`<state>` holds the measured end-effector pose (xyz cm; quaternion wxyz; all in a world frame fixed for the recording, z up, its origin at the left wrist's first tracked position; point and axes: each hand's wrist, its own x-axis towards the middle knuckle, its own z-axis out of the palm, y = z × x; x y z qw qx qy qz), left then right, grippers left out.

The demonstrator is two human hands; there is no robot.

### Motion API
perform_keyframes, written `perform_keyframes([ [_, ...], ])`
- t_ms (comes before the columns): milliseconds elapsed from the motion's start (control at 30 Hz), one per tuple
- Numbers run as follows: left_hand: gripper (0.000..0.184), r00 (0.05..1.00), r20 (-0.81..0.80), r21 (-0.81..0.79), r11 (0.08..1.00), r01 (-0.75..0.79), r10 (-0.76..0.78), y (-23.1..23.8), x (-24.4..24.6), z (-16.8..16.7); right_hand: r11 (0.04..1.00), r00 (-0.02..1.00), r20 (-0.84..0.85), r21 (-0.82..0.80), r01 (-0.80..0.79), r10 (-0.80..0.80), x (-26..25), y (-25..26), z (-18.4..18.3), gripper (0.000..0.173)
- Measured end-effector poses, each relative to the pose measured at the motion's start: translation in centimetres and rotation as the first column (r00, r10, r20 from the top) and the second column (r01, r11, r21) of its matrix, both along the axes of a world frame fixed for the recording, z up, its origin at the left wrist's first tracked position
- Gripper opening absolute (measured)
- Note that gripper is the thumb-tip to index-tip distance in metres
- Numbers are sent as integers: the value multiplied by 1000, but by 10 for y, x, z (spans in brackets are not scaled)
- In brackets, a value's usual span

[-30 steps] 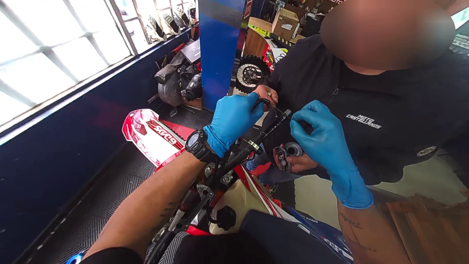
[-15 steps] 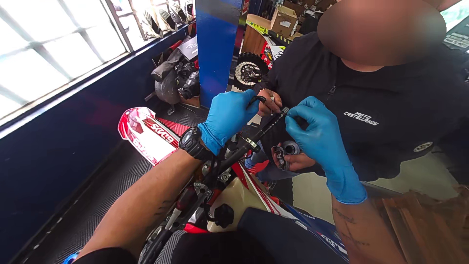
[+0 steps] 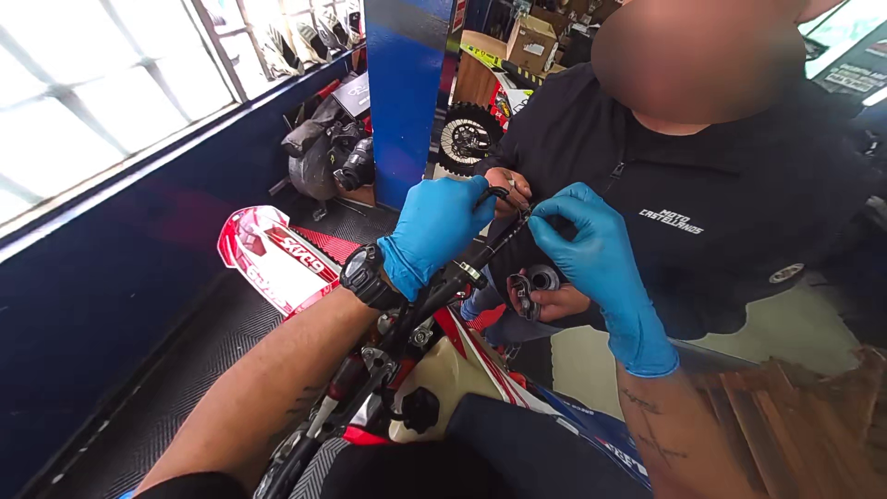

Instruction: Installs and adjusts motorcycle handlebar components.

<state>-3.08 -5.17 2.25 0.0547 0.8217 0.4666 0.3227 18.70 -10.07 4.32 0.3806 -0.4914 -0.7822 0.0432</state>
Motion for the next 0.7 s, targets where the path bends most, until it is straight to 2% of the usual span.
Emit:
perform_keyframes([
  [200,26,1000,0,2,1000,-14,14,1,-2,0,994,997,-41,-81,-66,63,13,-2,5,15],
  [300,26,1000,3,-5,1000,-21,21,2,-4,1,984,986,-120,-124,-129,114,25,-4,12,33],
  [367,26,1000,4,-10,1000,-27,27,2,-3,1,981,987,-129,-161,-112,91,29,-4,16,40],
  [533,25,1000,21,-5,1000,-16,16,2,-3,0,983,986,-150,-153,-100,77,30,-4,16,16],
  [700,25,1000,25,-4,1000,-15,15,1,-3,1,999,998,-67,32,2,0,20,0,14,17],
])
